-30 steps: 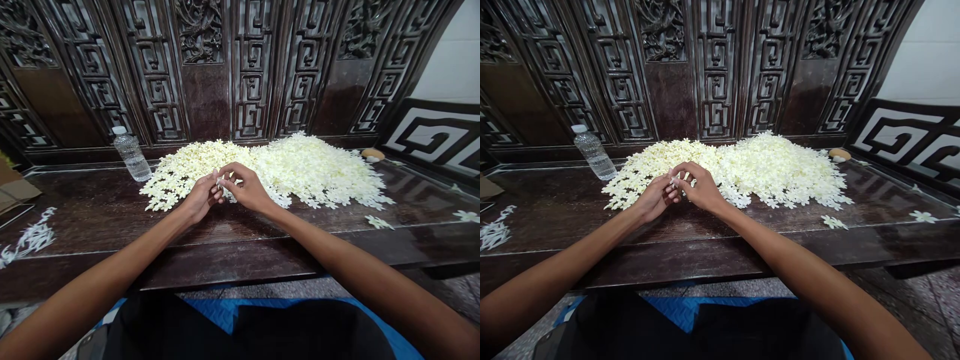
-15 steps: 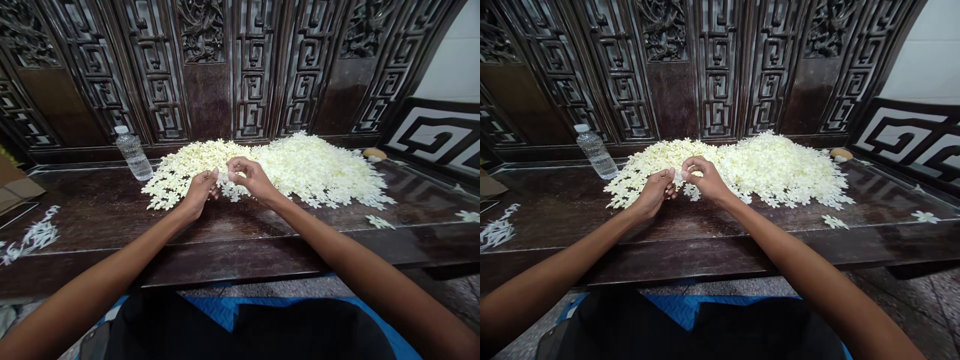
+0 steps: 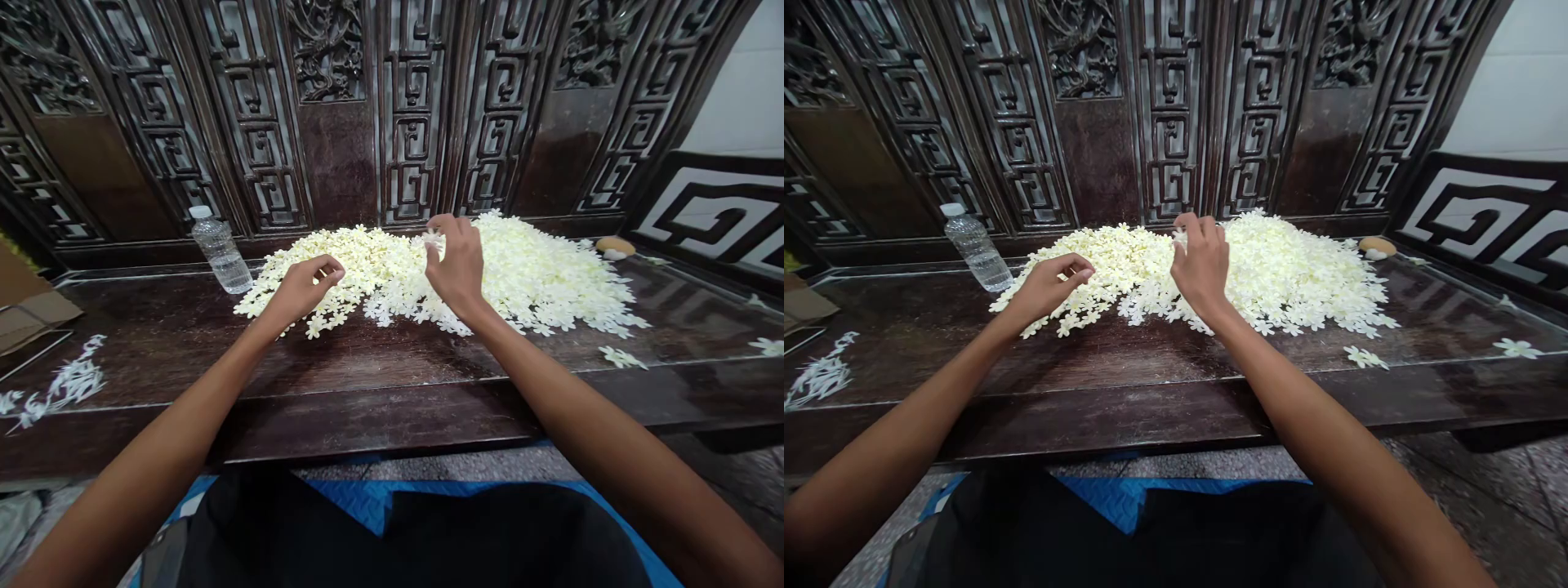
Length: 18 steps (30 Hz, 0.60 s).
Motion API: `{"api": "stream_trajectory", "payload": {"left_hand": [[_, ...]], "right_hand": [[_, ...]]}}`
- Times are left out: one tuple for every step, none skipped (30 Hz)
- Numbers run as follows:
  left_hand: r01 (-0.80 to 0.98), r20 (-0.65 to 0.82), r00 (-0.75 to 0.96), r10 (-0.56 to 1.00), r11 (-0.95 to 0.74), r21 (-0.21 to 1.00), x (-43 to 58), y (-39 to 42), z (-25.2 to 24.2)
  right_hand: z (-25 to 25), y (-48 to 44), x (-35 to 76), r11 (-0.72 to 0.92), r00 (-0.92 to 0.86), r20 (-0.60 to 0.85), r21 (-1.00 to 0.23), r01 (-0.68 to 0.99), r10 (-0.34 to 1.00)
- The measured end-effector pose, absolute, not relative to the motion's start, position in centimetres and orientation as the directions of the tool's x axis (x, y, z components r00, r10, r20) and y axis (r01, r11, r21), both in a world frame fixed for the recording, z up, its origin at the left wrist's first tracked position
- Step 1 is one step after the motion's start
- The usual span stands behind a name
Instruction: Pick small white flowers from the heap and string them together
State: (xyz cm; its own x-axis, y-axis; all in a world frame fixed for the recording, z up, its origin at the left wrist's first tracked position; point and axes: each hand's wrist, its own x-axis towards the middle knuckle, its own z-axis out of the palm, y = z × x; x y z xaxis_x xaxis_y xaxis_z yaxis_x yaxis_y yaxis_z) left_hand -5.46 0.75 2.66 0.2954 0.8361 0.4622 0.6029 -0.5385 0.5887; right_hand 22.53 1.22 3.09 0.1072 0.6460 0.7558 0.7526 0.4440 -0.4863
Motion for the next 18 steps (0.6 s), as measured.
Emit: {"api": "stream_trajectory", "payload": {"left_hand": [[0.675,0.417,0.360,0.835,-0.541,0.502,-6.4,1.1,3.2],[0.721,0.350,0.408,0.843,-0.533,0.442,-7.2,1.3,3.6],[0.756,0.268,0.440,0.857,-0.514,0.406,-7.8,1.5,3.9],[0.781,0.177,0.462,0.869,-0.493,0.383,-8.2,1.6,4.1],[0.799,0.089,0.476,0.875,-0.473,0.371,-8.4,1.7,4.2],[0.812,0.009,0.487,0.873,-0.456,0.364,-8.4,1.8,4.1],[0.821,-0.060,0.496,0.866,-0.445,0.356,-8.3,1.8,4.0],[0.828,-0.113,0.502,0.857,-0.439,0.347,-8.0,1.8,3.7],[0.834,-0.151,0.506,0.849,-0.437,0.338,-7.7,1.8,3.4],[0.838,-0.174,0.508,0.844,-0.436,0.329,-7.3,1.8,3.0],[0.840,-0.187,0.509,0.840,-0.437,0.322,-7.1,1.8,2.7],[0.838,-0.194,0.514,0.836,-0.441,0.320,-6.8,1.8,2.4],[0.835,-0.197,0.520,0.831,-0.446,0.321,-6.7,1.8,2.1],[0.832,-0.199,0.526,0.827,-0.452,0.322,-6.6,1.9,1.8],[0.829,-0.196,0.530,0.825,-0.456,0.323,-6.6,1.9,1.6],[0.829,-0.189,0.530,0.827,-0.458,0.322,-6.6,2.0,1.5],[0.828,-0.178,0.529,0.830,-0.459,0.321,-6.6,2.0,1.4],[0.826,-0.162,0.528,0.833,-0.461,0.324,-6.6,2.0,1.3]], "right_hand": [[2.9,1.5,23.0,0.397,0.112,0.772,-0.438,0.807,0.625],[2.6,1.8,23.2,0.364,0.106,0.776,-0.406,0.838,0.621],[2.3,2.0,23.2,0.351,0.091,0.769,-0.389,0.852,0.633],[1.9,2.1,23.0,0.352,0.070,0.755,-0.383,0.854,0.652],[1.5,2.0,22.7,0.365,0.046,0.739,-0.385,0.848,0.672],[1.3,1.9,22.3,0.386,0.014,0.722,-0.386,0.838,0.692],[1.1,1.7,21.9,0.407,-0.020,0.708,-0.382,0.829,0.706],[1.0,1.4,21.5,0.427,-0.053,0.698,-0.374,0.823,0.714],[1.0,1.0,21.1,0.440,-0.079,0.688,-0.367,0.820,0.721],[1.1,0.7,20.7,0.448,-0.097,0.679,-0.364,0.817,0.728],[1.2,0.3,20.5,0.453,-0.108,0.669,-0.366,0.813,0.735],[1.4,0.0,20.3,0.458,-0.115,0.659,-0.376,0.806,0.743],[1.5,-0.2,20.2,0.464,-0.121,0.649,-0.390,0.795,0.751],[1.6,-0.4,20.2,0.474,-0.129,0.640,-0.404,0.782,0.758],[1.6,-0.4,20.1,0.487,-0.141,0.632,-0.416,0.768,0.762],[1.5,-0.4,20.1,0.501,-0.155,0.626,-0.426,0.753,0.765],[1.4,-0.4,20.1,0.516,-0.170,0.622,-0.432,0.740,0.765],[1.3,-0.2,20.1,0.530,-0.186,0.620,-0.433,0.729,0.763]]}}
